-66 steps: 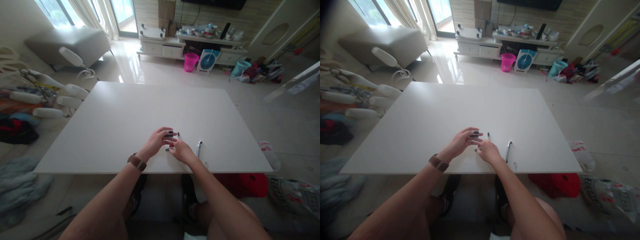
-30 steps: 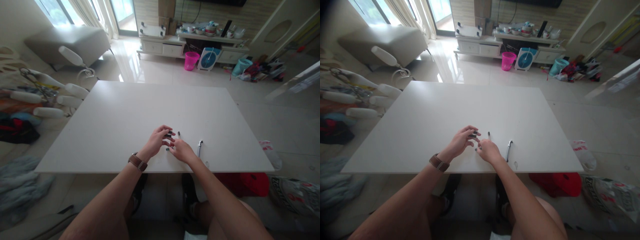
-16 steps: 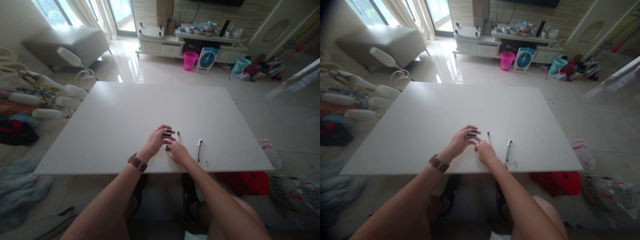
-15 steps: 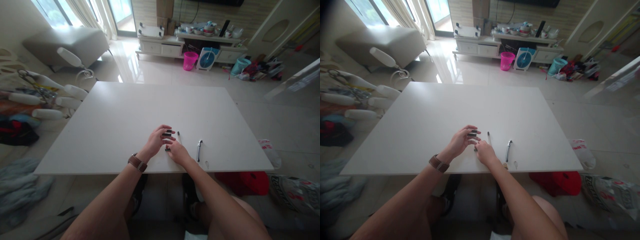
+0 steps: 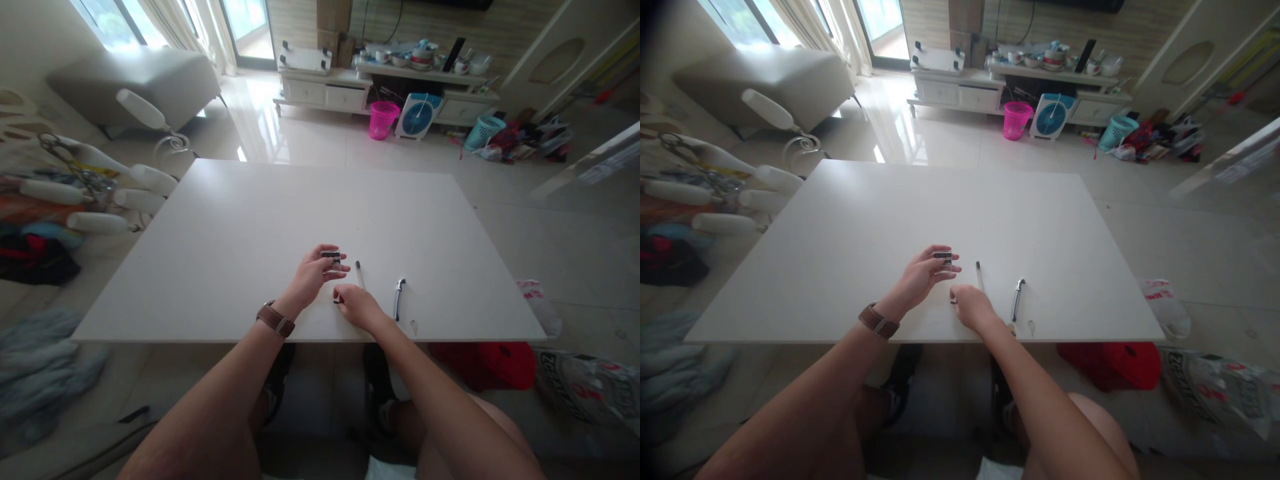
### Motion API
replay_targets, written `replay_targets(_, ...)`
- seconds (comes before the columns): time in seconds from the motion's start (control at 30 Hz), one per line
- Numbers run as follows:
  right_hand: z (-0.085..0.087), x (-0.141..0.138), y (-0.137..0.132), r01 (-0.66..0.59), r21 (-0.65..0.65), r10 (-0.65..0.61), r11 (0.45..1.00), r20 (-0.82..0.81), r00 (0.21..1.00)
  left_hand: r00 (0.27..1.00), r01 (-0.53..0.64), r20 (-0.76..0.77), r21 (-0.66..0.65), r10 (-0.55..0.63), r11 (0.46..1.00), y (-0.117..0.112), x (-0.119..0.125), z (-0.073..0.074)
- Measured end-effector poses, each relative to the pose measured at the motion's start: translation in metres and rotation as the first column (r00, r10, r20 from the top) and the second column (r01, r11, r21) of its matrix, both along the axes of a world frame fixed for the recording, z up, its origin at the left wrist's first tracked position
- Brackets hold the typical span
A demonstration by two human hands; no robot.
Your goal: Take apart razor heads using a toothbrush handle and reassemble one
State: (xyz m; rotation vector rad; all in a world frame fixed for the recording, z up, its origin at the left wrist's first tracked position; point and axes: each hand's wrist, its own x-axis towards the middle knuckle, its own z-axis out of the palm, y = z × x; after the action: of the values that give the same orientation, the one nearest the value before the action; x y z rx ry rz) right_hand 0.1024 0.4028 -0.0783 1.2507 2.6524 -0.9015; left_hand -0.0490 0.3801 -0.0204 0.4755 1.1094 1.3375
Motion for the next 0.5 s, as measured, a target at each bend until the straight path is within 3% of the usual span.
replay_targets(0.13,0.012,0.013,0.012,0.161,-0.176,-0.202,0.971,-0.252,0.946,0.995,-0.100,0.014,-0.023,0.101,0.995,0.002,-0.001,-0.001)
replay_targets(0.23,0.021,0.023,0.024,0.292,-0.315,-0.410,0.903,-0.431,0.803,0.992,-0.123,0.003,-0.034,0.123,0.992,0.003,0.000,-0.004)
replay_targets(0.33,0.029,0.027,0.033,0.335,-0.533,-0.615,0.777,-0.530,0.584,0.995,-0.098,-0.003,-0.040,0.098,0.994,0.005,0.003,-0.009)
replay_targets(0.43,0.039,0.024,0.036,0.259,-0.733,-0.764,0.629,-0.521,0.381,0.998,-0.065,-0.010,-0.050,0.065,0.997,0.007,0.005,-0.014)
replay_targets(0.5,0.044,0.019,0.036,0.209,-0.802,-0.818,0.560,-0.495,0.295,0.999,-0.052,-0.016,-0.057,0.052,0.997,0.008,0.006,-0.016)
